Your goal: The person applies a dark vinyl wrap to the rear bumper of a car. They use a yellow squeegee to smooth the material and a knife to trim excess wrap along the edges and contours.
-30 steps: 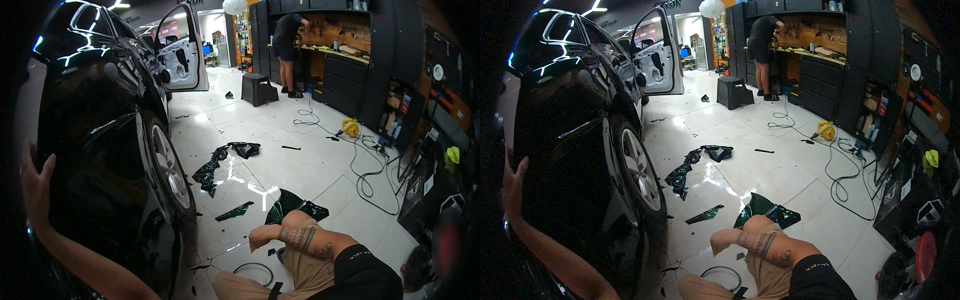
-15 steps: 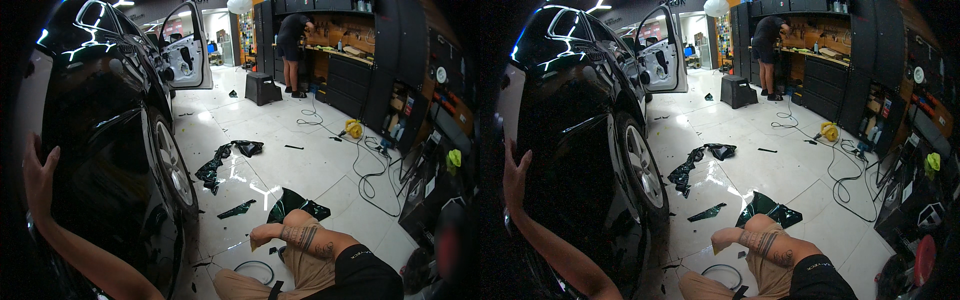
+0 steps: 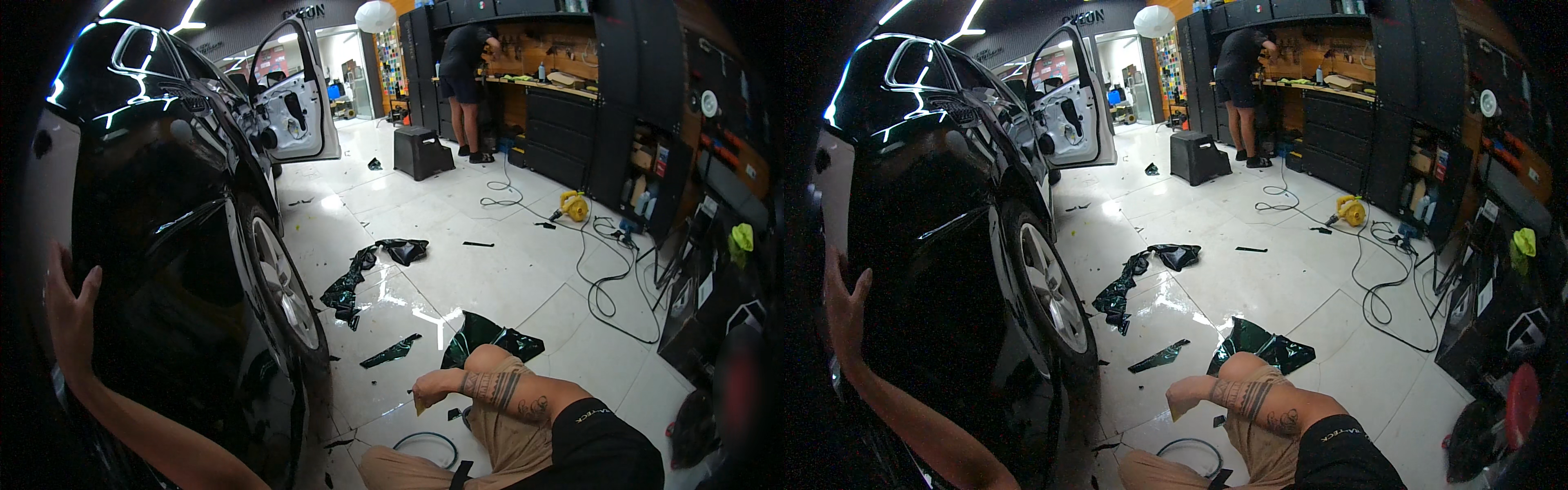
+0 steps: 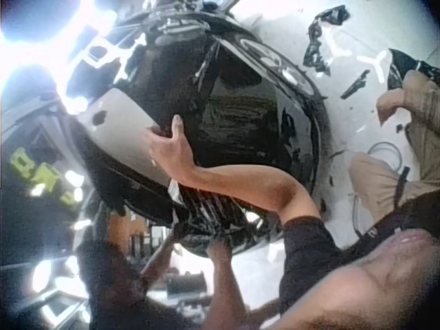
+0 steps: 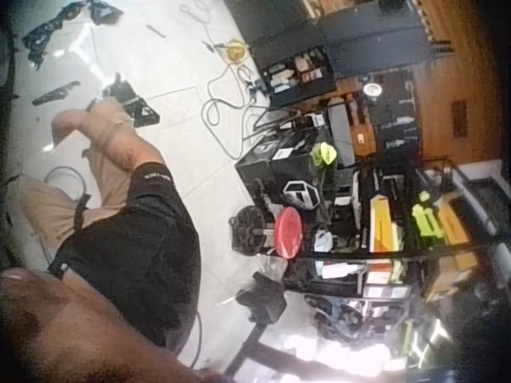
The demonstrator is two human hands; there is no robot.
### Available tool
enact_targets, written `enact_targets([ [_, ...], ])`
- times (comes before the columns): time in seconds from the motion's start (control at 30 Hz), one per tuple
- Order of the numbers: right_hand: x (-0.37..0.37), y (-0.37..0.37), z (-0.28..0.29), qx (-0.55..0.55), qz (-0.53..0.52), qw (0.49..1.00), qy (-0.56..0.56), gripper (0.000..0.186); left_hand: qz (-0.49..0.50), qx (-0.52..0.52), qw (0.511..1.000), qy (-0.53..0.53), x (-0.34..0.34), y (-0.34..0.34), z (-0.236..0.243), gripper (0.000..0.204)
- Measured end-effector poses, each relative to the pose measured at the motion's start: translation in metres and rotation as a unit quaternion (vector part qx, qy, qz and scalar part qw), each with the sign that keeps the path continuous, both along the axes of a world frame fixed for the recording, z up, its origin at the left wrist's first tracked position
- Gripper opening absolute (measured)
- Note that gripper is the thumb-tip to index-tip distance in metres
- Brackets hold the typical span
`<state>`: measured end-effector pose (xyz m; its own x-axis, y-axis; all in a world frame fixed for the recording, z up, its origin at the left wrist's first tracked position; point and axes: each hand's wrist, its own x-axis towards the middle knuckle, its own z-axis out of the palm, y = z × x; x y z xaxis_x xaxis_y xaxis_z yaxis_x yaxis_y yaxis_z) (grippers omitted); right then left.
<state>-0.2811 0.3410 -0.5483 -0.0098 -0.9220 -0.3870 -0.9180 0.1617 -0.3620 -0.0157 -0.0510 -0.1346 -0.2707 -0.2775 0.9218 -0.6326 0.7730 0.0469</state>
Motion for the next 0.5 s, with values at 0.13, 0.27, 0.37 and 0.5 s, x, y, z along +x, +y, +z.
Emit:
enact_targets([
  [0.13, 0.000, -0.002, -0.009, -0.008, -0.069, 0.997, -0.028, 0.026, 0.024, 0.027, 0.999, -0.003, 0.002, 0.013, 0.002, 0.075],
  [0.27, 0.003, -0.021, -0.009, 0.025, -0.032, 0.998, -0.047, 0.033, -0.031, 0.087, 0.995, -0.049, 0.015, 0.046, 0.018, 0.068],
  [0.37, -0.019, -0.002, -0.032, 0.093, -0.041, 0.995, -0.017, 0.027, -0.096, 0.076, 0.992, -0.022, -0.003, 0.078, 0.009, 0.055],
  [0.5, -0.013, -0.006, 0.002, -0.010, -0.042, 0.998, -0.045, 0.030, -0.111, 0.104, 0.988, -0.024, 0.008, 0.101, 0.021, 0.035],
])
